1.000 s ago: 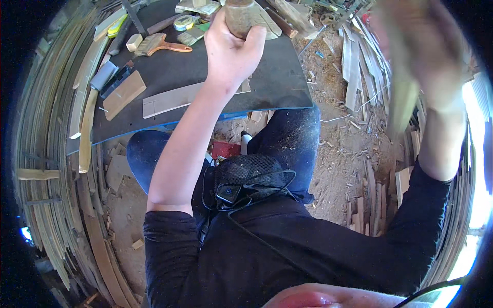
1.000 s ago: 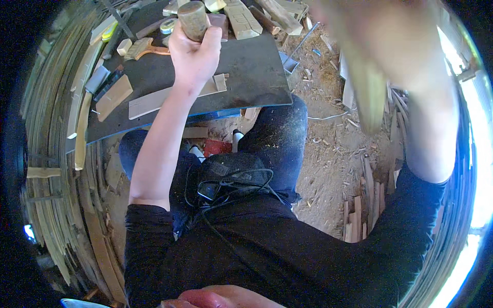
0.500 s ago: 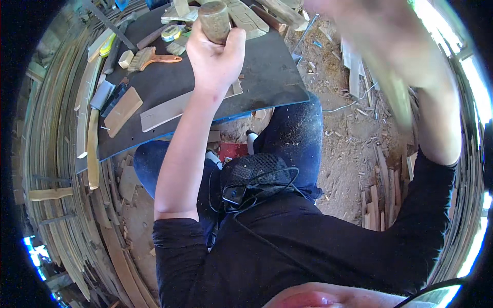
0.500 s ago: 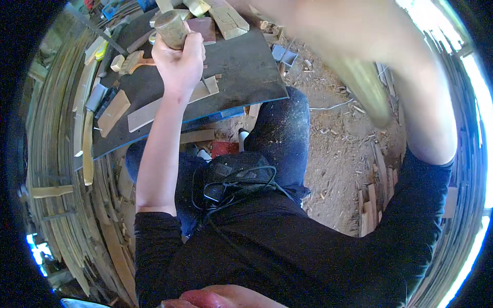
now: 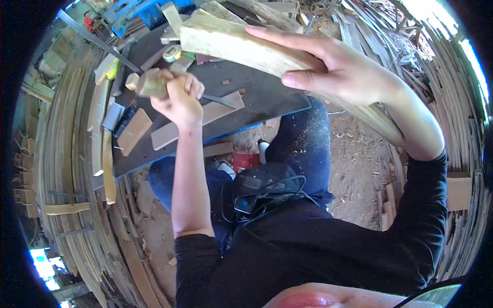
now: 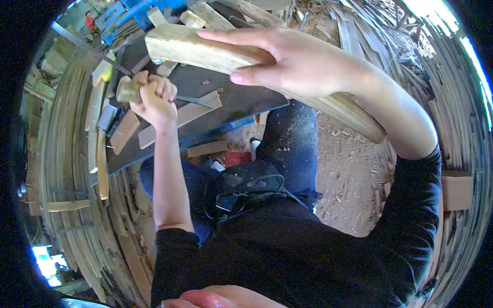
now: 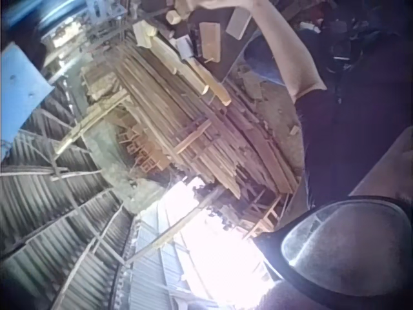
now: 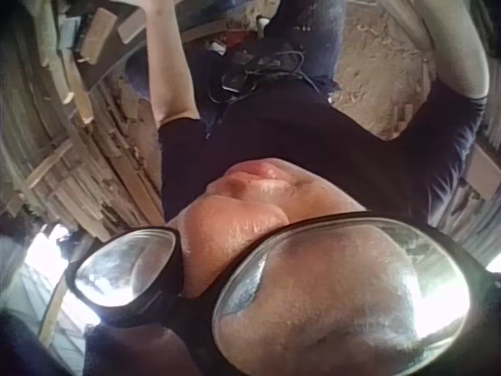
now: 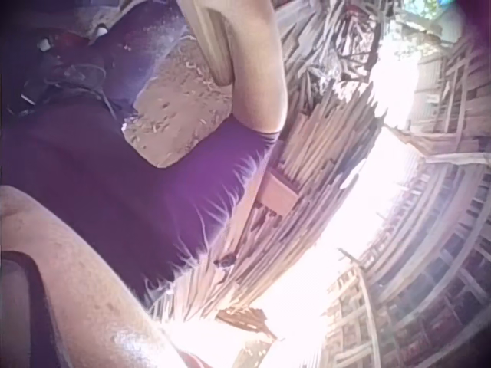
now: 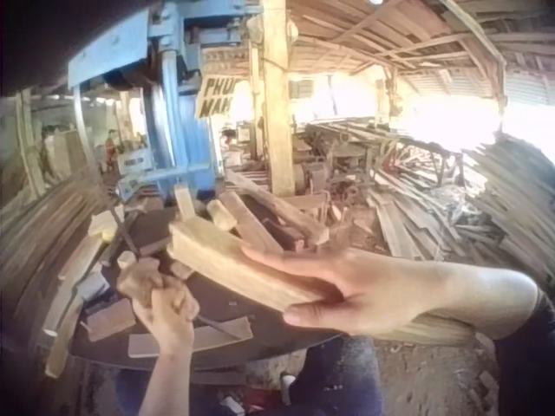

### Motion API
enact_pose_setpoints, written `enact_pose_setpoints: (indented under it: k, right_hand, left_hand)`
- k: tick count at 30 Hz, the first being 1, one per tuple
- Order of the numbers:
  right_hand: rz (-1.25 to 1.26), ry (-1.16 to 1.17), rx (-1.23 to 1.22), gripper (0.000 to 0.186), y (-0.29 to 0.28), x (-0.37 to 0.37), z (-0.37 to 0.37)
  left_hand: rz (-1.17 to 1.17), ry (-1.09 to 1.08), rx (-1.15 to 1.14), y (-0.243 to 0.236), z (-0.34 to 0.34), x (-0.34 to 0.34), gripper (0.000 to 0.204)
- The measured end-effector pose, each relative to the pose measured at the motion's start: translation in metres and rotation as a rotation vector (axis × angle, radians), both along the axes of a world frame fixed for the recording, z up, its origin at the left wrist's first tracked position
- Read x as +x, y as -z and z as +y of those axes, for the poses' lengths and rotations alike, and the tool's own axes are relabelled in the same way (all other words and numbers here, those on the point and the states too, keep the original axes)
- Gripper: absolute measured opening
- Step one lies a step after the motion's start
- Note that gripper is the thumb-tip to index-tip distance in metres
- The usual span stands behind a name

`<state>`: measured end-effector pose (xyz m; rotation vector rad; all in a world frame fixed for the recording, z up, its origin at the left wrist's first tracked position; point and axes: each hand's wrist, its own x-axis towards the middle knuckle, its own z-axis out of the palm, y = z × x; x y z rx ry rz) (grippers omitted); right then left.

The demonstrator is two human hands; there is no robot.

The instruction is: The person uses a chisel and a wooden mallet to carve and shape a small rectangular piece of wood on a workbench. They repeatedly strike the chisel to remove wood shavings and then inspect the carved surface by hand.

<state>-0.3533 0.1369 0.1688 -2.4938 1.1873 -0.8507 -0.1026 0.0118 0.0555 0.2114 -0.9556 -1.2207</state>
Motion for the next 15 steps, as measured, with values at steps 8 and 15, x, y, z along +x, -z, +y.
enact_pose_setpoints:
  k: [8,15]
  right_hand:
    - [-0.13,-0.006,0.123,0.066,-0.015,-0.003,0.018]
    - [-0.158,-0.047,0.215,0.068,-0.024,0.002,0.038]
  left_hand:
    - [0.103,-0.199,0.307,0.01,-0.015,0.018,0.015]
    - [0.118,-0.202,0.335,0.018,-0.012,0.024,0.01]
